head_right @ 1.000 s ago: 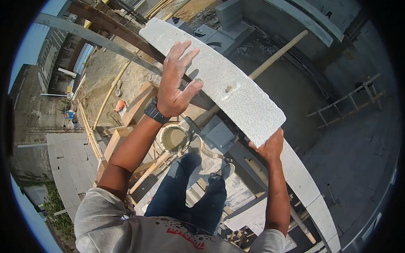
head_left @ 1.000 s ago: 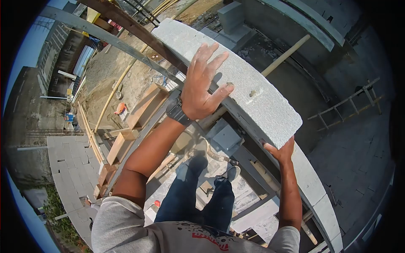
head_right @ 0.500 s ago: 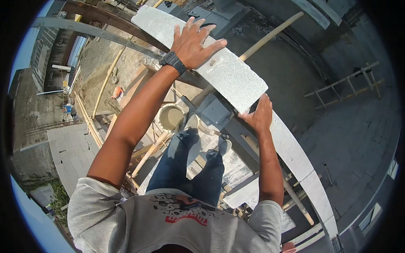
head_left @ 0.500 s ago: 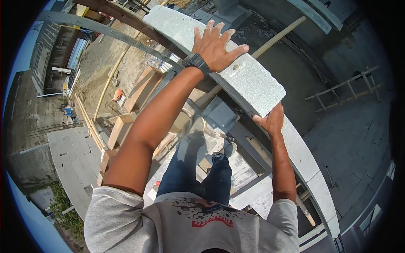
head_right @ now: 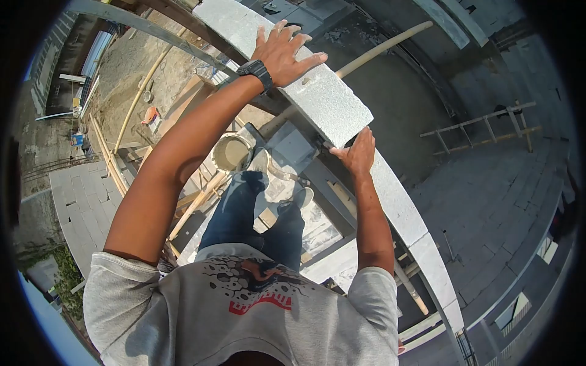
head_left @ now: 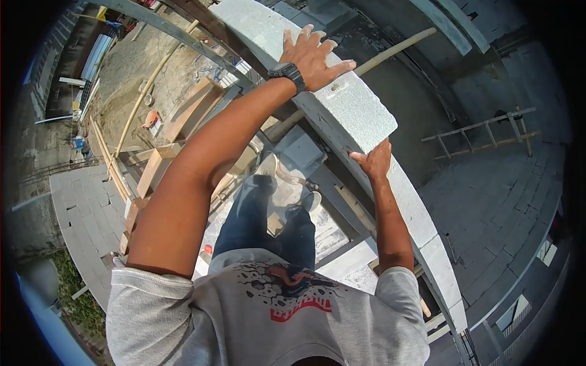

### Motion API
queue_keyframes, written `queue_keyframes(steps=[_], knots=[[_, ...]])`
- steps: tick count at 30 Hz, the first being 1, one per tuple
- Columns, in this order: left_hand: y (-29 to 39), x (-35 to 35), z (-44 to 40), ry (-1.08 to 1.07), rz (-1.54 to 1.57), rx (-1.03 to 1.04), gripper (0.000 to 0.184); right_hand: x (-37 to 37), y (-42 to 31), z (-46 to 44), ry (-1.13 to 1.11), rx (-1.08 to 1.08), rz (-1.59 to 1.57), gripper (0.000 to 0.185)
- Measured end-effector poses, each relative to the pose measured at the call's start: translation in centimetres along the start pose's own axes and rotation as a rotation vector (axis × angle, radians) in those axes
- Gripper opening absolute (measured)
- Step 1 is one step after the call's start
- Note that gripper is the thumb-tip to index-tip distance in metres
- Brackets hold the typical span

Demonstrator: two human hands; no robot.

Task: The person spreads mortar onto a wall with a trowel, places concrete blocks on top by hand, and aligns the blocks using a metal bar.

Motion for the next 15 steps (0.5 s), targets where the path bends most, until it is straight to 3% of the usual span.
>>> queue_keyframes(steps=[5, 15], knots=[[-0.1, 0.1, 0.0, -0.027, -0.025, -0.006, 0.084, -0.8, -0.7, 0.2, 0.032, 0.009, -0.009, 0.103], [-0.2, -0.2, 0.1, -0.011, 0.032, -0.024, 0.082, 0.7, -0.2, -0.4, -0.003, -0.166, -0.018, 0.111]])
Point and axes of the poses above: each hand's wrist, its own z-axis away from the middle knuckle, its own x-axis out of the palm, y = z × x, the point moved 9 cm from there along -z, towards the middle knuckle, and after that the axes turned 1 degree about z, right-handed, at the moved point
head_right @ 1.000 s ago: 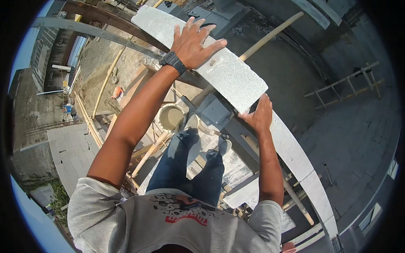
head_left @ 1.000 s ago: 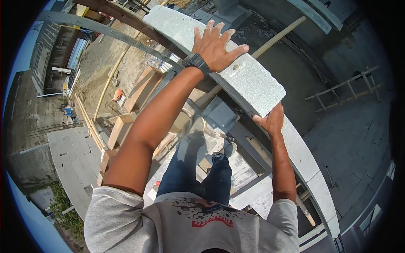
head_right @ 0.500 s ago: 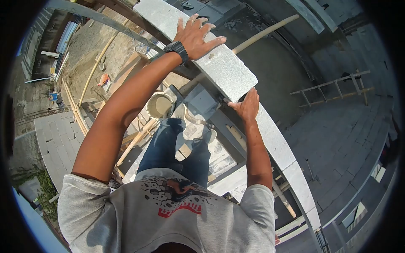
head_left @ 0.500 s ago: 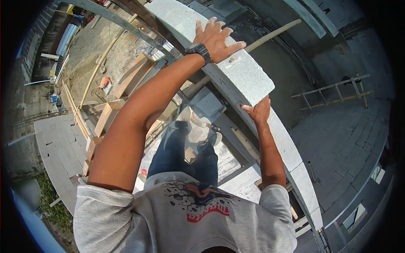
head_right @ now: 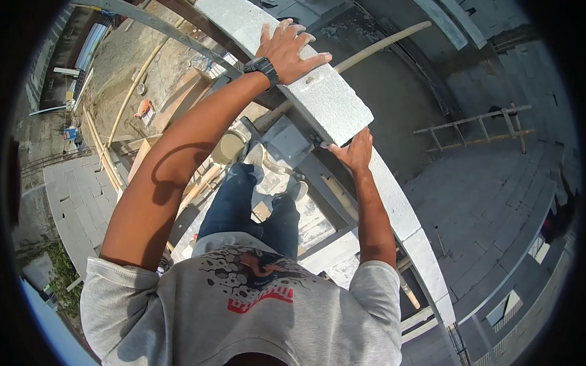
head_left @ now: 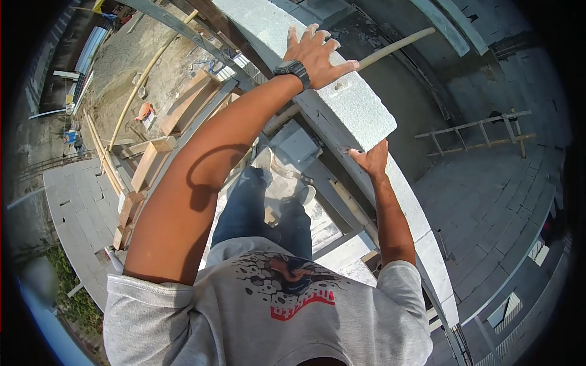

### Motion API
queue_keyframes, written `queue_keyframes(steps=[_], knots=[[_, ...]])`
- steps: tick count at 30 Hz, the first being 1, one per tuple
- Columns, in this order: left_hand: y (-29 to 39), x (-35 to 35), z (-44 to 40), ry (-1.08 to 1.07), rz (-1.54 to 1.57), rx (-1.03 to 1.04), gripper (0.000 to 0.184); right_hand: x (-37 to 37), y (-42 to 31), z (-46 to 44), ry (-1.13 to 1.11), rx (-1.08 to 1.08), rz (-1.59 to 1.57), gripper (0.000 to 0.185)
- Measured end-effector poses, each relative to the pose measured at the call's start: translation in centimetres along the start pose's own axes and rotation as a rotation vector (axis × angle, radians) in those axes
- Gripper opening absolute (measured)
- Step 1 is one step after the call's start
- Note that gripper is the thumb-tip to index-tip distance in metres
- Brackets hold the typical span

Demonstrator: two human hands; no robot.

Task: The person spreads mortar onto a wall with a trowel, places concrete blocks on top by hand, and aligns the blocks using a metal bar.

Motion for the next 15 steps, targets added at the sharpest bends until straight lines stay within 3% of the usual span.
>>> queue_keyframes(steps=[2, 5, 8, 11, 15], knots=[[-0.1, 0.2, 0.0, -0.004, -0.004, -0.004, 0.081, -0.7, -1.2, 0.1, -0.086, 0.018, -0.016, 0.109], [-0.1, 0.1, 0.0, -0.002, -0.001, -0.011, 0.081, -1.5, -2.3, 0.2, -0.048, -0.156, -0.067, 0.099], [-0.1, 0.0, 0.0, -0.001, 0.007, -0.018, 0.081, 0.7, 0.3, 0.1, -0.093, -0.196, -0.077, 0.094], [-0.2, 0.1, 0.1, -0.005, 0.013, -0.023, 0.08, 1.6, 1.4, 0.1, -0.149, -0.134, -0.017, 0.092], [-0.2, 0.2, -0.1, 0.031, 0.012, -0.007, 0.08, 0.0, -0.8, 0.0, -0.05, -0.15, -0.029, 0.091]])
Point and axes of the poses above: each hand's wrist, its own z-axis away from the middle knuckle, its own x-axis out of the palm, y = z × x, the point moved 9 cm from there along -z, towards the middle knuckle, and after that the axes turned 1 degree about z, right-handed, at the moved point
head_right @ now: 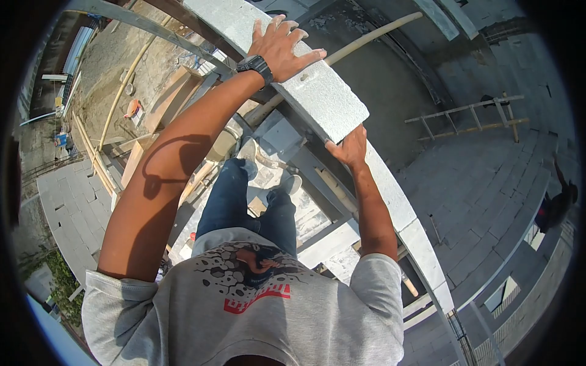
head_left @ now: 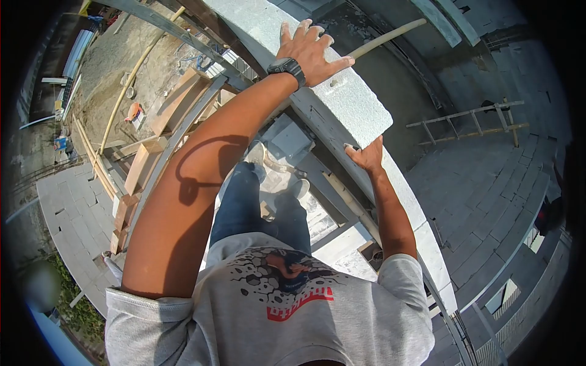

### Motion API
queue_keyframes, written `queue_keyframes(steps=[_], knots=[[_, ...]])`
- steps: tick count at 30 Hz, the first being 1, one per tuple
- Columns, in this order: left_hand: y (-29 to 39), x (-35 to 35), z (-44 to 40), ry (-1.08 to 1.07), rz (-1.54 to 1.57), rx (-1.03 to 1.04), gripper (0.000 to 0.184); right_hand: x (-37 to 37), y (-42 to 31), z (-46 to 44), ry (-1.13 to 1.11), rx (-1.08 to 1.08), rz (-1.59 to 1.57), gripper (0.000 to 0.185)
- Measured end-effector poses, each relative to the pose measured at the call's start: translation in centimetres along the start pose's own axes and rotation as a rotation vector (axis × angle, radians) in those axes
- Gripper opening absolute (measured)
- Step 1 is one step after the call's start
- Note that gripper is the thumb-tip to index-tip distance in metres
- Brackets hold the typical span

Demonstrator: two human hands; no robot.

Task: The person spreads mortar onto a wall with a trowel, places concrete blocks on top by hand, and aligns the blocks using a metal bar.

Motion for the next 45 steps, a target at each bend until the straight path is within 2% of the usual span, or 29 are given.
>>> queue_keyframes(steps=[6, 8, 17, 22, 27, 34, 37, 40, 43, 45], knots=[[0.2, -0.4, 0.0, 0.0, 0.01, 0.003, 0.08, -0.6, -0.8, -0.1, 0.033, -0.021, -0.002, 0.09], [0.3, -0.4, 0.0, -0.072, -0.011, -0.017, 0.08, -0.7, -1.0, 0.0, 0.067, -0.045, 0.005, 0.091], [0.2, -0.8, 0.0, -0.09, 0.041, -0.017, 0.082, -0.5, -0.2, 0.0, 0.055, 0.062, -0.005, 0.095], [0.0, -1.1, -0.1, -0.121, 0.076, -0.035, 0.085, -1.9, -1.7, -0.3, 0.128, 0.022, -0.102, 0.087], [0.4, -1.3, 0.0, -0.117, 0.078, -0.019, 0.086, -1.7, -1.4, -0.3, 0.106, 0.047, -0.129, 0.087], [0.6, -1.5, 0.0, -0.097, 0.089, -0.008, 0.082, -1.1, -0.9, 0.1, 0.125, -0.01, -0.027, 0.096], [0.6, -1.5, -0.2, -0.084, 0.096, 0.0, 0.08, -1.4, -1.0, 0.2, 0.111, 0.038, 0.007, 0.1], [0.7, -1.6, -0.2, -0.099, 0.112, -0.001, 0.079, -1.9, -1.3, -0.1, 0.084, 0.086, -0.043, 0.099], [0.8, -2.0, -0.2, -0.084, 0.126, 0.003, 0.076, -1.5, -0.8, -0.1, 0.077, 0.115, -0.061, 0.09], [0.8, -2.1, -0.1, -0.061, 0.125, 0.011, 0.073, -1.5, -1.0, -0.4, 0.078, 0.097, -0.03, 0.093]])
Point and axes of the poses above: each hand's wrist, its own z-axis away from the middle knuckle, its own x-axis out of the palm, y = z × x, the point moved 9 cm from there along -z, towards the middle knuckle, and after that the axes turned 1 degree about z, right-handed, at the moved point
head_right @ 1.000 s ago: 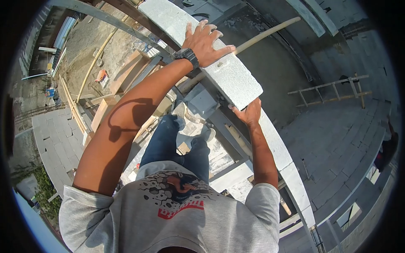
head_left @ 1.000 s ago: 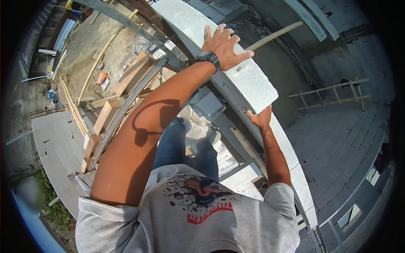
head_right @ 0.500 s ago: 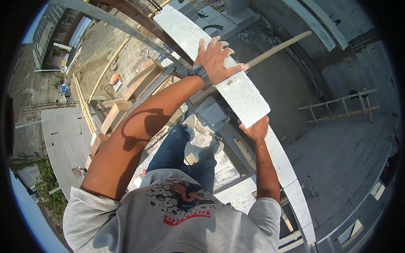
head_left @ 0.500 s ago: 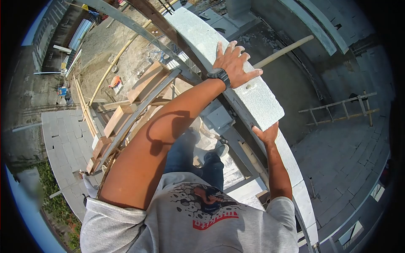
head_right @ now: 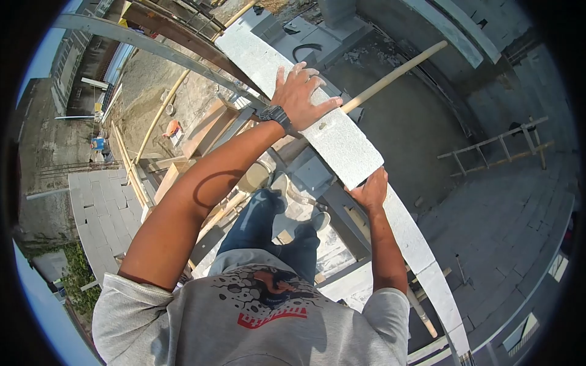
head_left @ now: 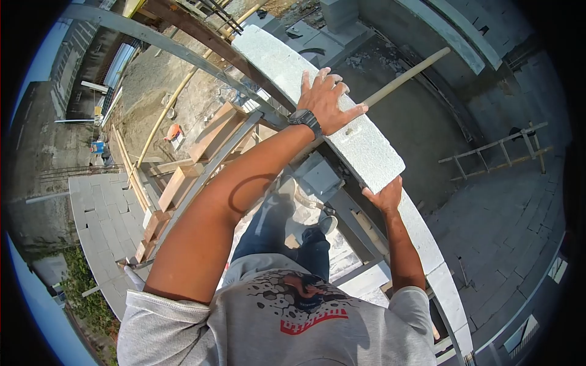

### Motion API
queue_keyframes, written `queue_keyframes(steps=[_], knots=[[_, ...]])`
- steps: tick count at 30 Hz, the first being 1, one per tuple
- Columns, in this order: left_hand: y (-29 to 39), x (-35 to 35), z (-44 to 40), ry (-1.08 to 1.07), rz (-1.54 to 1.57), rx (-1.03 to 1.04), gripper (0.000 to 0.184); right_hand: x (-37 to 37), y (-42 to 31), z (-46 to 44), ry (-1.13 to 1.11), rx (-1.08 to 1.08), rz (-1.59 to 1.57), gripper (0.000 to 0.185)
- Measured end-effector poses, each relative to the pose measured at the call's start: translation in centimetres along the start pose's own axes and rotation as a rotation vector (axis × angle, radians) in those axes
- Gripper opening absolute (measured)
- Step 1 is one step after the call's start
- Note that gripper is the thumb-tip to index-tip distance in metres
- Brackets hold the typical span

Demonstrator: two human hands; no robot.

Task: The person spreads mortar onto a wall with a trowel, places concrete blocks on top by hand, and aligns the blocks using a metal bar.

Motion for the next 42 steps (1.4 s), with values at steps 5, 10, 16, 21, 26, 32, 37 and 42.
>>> queue_keyframes(steps=[5, 10, 16, 21, 26, 32, 37, 42], knots=[[-0.1, 0.3, 0.0, 0.027, -0.013, 0.018, 0.068, -0.5, 0.2, 0.3, 0.021, 0.055, -0.018, 0.093], [0.0, 0.1, 0.0, 0.022, -0.008, 0.005, 0.066, 0.6, 1.3, 0.5, -0.015, 0.07, -0.004, 0.091], [-0.1, 0.1, 0.0, 0.023, -0.012, -0.003, 0.063, 0.8, 1.5, 0.4, 0.009, 0.088, 0.018, 0.084], [-0.1, 0.3, -0.1, 0.03, -0.024, -0.007, 0.061, 0.4, 1.5, 0.4, 0.008, 0.106, -0.019, 0.085], [-0.1, 0.4, 0.0, 0.032, -0.024, -0.006, 0.061, 0.0, 1.3, 0.3, -0.011, 0.138, -0.004, 0.089], [-0.2, 0.5, -0.1, 0.06, -0.032, 0.004, 0.059, -0.1, 1.0, -0.1, -0.093, 0.189, -0.036, 0.101], [-0.1, 0.6, 0.0, 0.056, -0.024, 0.004, 0.055, 1.1, 2.2, 0.3, -0.148, 0.254, -0.011, 0.119], [0.0, 0.6, 0.0, 0.059, -0.012, 0.006, 0.052, 0.9, 2.1, 0.5, -0.192, 0.278, 0.081, 0.123]])
Point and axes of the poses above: each hand's wrist, its own z-axis away from the middle knuckle, its own x-axis out of the palm, y = z × x, the point moved 9 cm from there along -z, towards the middle knuckle, and after that the axes turned 1 degree about z, right-handed, at the moved point
